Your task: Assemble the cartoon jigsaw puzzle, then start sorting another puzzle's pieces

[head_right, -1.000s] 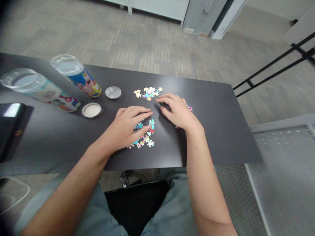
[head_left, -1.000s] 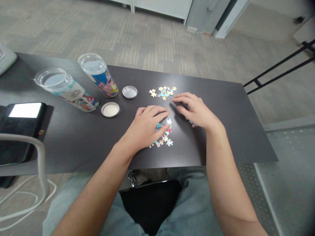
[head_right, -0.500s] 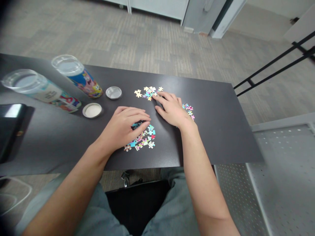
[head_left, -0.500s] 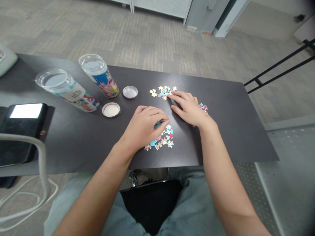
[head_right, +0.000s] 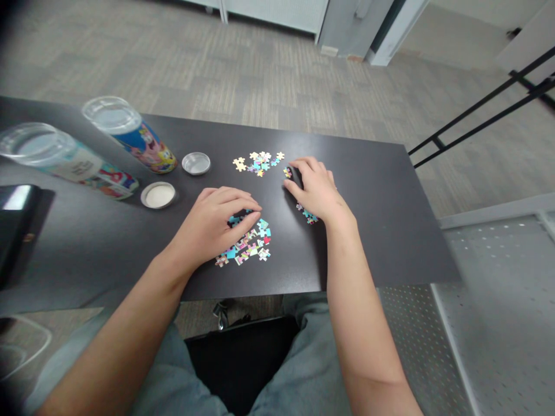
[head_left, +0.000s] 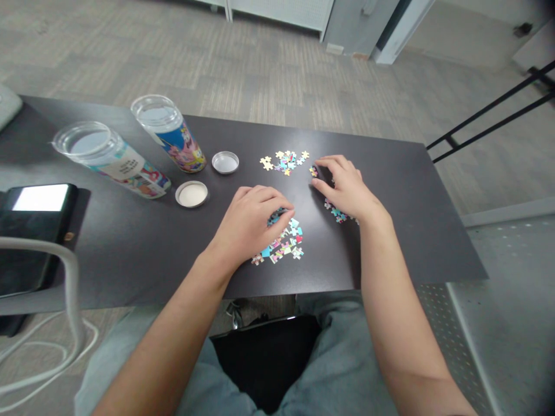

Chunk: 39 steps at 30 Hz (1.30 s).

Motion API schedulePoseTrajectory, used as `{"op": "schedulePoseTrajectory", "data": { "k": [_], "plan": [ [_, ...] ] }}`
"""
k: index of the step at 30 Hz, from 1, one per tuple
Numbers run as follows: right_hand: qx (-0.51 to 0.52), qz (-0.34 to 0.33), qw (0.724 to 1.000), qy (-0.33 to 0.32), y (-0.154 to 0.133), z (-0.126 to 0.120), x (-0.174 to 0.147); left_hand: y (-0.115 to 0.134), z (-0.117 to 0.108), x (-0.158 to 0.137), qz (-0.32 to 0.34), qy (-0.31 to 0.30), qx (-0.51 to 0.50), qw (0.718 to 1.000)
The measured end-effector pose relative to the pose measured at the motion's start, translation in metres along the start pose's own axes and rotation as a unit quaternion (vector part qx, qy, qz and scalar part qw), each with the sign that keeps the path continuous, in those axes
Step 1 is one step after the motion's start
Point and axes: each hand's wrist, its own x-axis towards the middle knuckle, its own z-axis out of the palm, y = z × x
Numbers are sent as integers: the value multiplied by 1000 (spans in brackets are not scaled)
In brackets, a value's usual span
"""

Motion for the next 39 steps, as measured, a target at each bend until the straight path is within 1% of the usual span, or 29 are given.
{"op": "schedulePoseTrajectory", "data": {
  "k": [7, 12, 19, 23, 27, 33, 39],
  "plan": [
    [-2, -34, 999, -26, -13, 14, 13, 0, 2, 0, -3, -3, -4, 1000],
    [-16, -31, 999, -5, -14, 10, 8, 0, 1, 0, -9, -6, -2, 1000],
    [-29, -39, 998, -32, -10, 4, 1, 0, 0, 0, -3, -3, -4, 1000],
    [-26, -43, 998, -29, -8, 6, -1, -1, 1, 0, -1, -5, -3, 1000],
    [-25, -45, 999, -12, -8, 7, -3, -1, 1, 0, 1, -6, -1, 1000],
    [-18, -33, 999, -29, -3, -5, -13, 0, 0, 0, -2, -11, 1, 1000],
    [22, -35, 998, -46, 3, -18, -26, 0, -1, 0, -6, -16, -2, 1000]
  ]
}}
